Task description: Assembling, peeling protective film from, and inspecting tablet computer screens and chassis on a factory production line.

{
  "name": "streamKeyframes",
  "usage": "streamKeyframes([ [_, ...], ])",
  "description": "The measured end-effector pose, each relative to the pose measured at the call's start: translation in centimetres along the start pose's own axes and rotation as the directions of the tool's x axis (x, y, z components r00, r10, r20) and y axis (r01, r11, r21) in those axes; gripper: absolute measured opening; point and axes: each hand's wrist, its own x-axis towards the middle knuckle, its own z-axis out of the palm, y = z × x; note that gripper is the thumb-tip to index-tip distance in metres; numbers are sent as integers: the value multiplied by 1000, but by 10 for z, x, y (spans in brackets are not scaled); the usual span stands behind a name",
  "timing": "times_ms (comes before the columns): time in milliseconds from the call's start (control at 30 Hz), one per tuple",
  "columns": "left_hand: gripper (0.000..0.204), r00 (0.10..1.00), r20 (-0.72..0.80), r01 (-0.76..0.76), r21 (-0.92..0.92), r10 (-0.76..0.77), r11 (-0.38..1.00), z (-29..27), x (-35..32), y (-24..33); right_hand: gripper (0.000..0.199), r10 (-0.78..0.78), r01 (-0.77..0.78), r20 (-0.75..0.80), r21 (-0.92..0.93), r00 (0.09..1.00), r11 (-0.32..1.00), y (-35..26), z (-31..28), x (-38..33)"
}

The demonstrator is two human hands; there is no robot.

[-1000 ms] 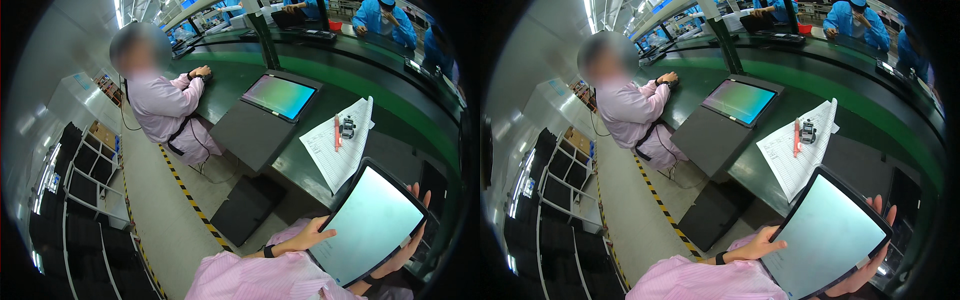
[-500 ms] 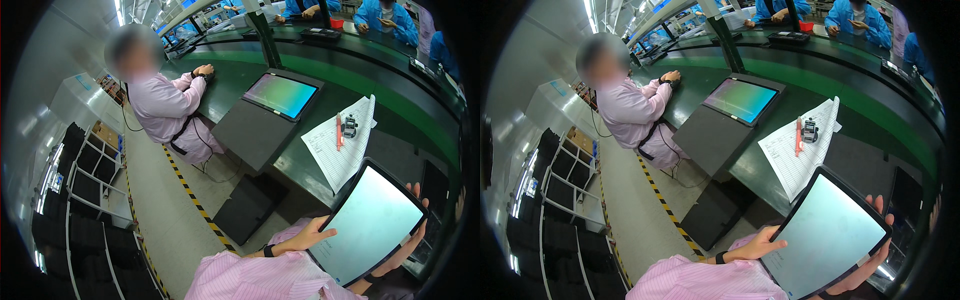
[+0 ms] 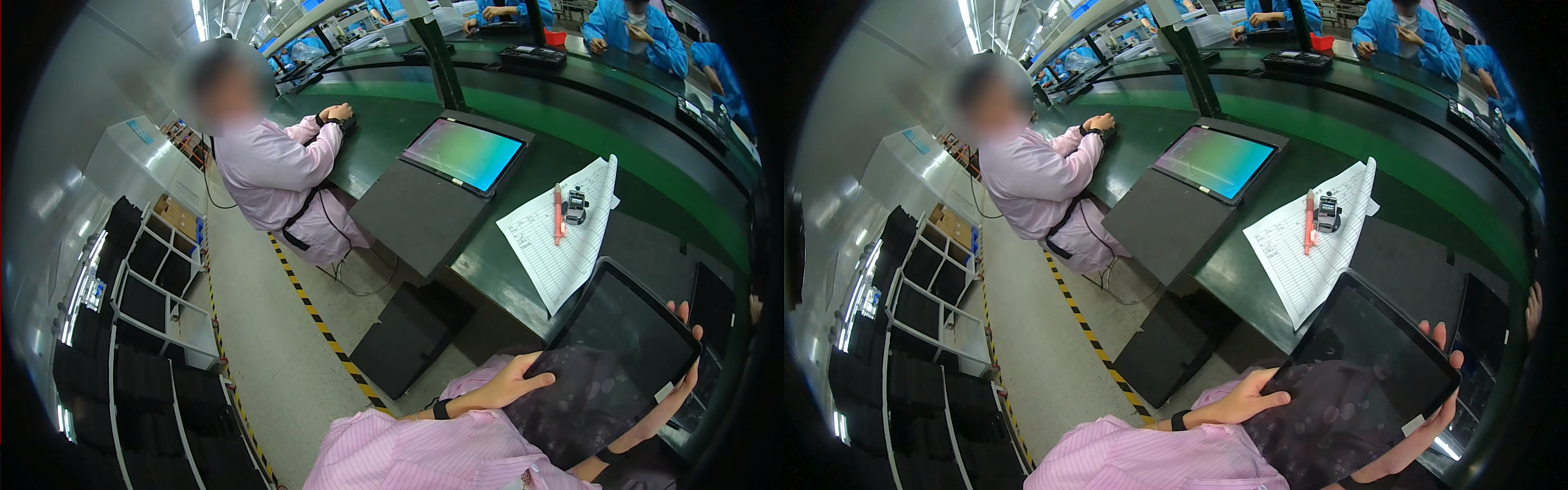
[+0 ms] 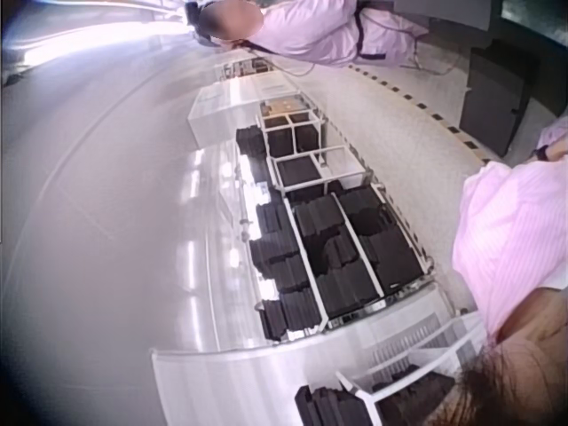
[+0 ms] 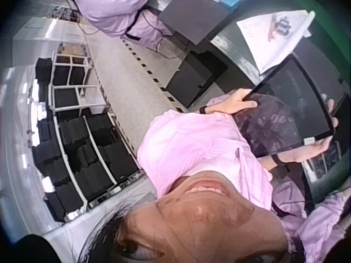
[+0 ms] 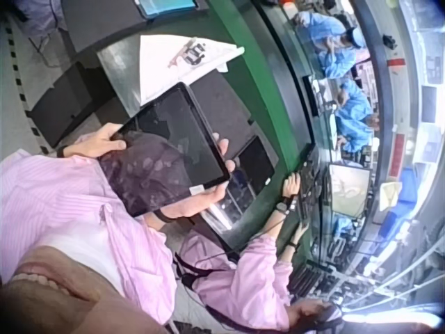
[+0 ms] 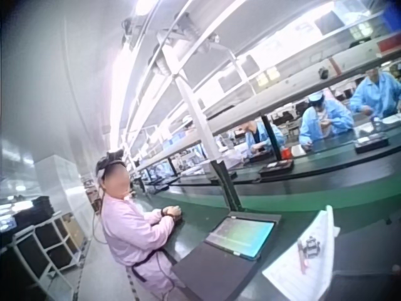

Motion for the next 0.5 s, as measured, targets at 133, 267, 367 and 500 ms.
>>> streamKeyframes([
  [133, 35, 1000, 0, -3, -26, 3, 1000, 2, -1, 3, 37, -5, 5, 71, 2, 997, 1000, -1, -6, 3],
  [267, 36, 999, 6, 34, -41, -34, 999, 1, -2, 3, 36, 9, -5, 101, -35, 995, 999, -2, -14, 3],
  [367, 35, 999, -11, 44, -36, -44, 998, 2, -1, 6, 36, -15, 15, 48, -4, 999, 1000, 4, -8, 1],
  [500, 34, 999, -32, 32, 2, -32, 999, 2, -1, -1, 35, -37, 37, -15, 4, 999, 999, 7, 0, 2],
])
